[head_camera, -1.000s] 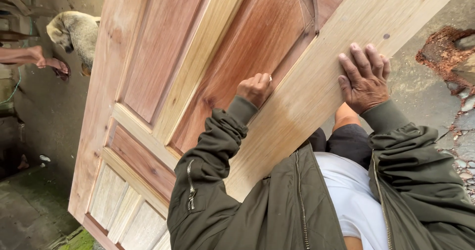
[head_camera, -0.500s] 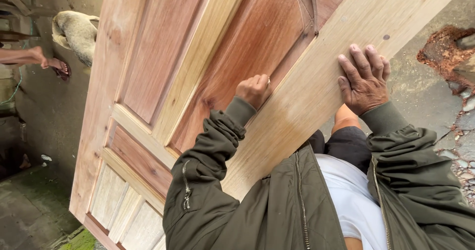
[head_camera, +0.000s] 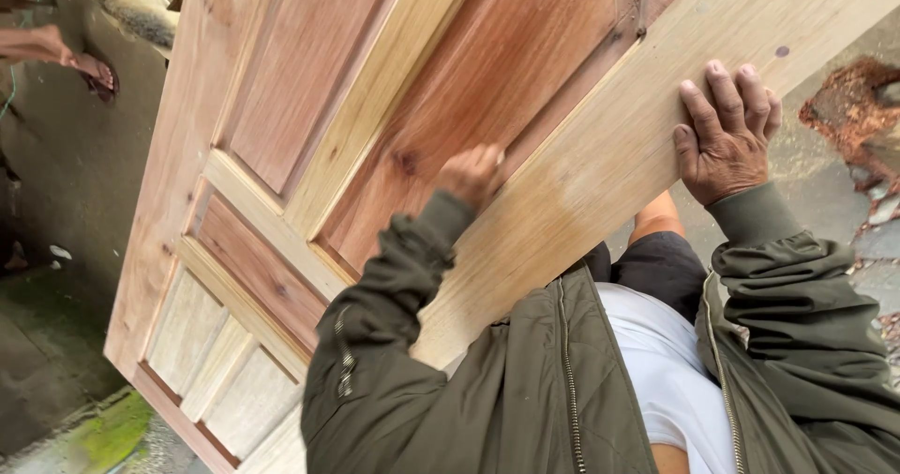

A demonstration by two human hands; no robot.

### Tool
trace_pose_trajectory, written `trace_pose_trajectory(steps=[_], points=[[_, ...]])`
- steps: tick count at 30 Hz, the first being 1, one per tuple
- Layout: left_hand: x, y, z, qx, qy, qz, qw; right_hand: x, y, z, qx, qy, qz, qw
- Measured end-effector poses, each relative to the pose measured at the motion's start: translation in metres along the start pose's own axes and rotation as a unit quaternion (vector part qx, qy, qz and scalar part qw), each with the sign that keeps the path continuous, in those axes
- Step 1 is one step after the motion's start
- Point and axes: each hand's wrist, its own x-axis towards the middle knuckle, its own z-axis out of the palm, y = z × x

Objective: Sand the panels and frame of a wooden door using sandpaper

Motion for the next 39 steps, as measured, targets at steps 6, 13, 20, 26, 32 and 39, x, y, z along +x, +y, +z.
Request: trace_pose_trajectory(steps=[6, 13, 20, 26, 32, 39], points=[[-0.109, -0.036, -0.007, 0.012, 0.016, -0.061, 0.998, -0.009, 0.012, 0.013, 0.083, -0.095, 0.06, 0.99], [-0.124, -0.002, -0.04, -0.243, 0.15, -0.341, 0.896, 0.019, -0.032, -0.008, 0.032, -0.019, -0.051, 0.998], [-0.178, 0.04, -0.044, -0.362, 0.274, -0.427, 0.782, 0.1, -0.077, 0.052, 0.09, -0.131, -0.304, 0.939], [-0.249, 0.081, -0.052, -0.28, 0.389, -0.511, 0.713, 0.133, -0.098, 0.084, 0.019, -0.128, -0.49, 0.862], [-0.266, 0.126, -0.042, -0.251, 0.41, -0.6, 0.64, 0.123, -0.129, 0.115, 0.006, -0.1, -0.58, 0.808], [-0.226, 0.138, -0.023, -0.198, 0.452, -0.631, 0.598, 0.087, -0.197, 0.169, 0.16, -0.107, -0.563, 0.804]])
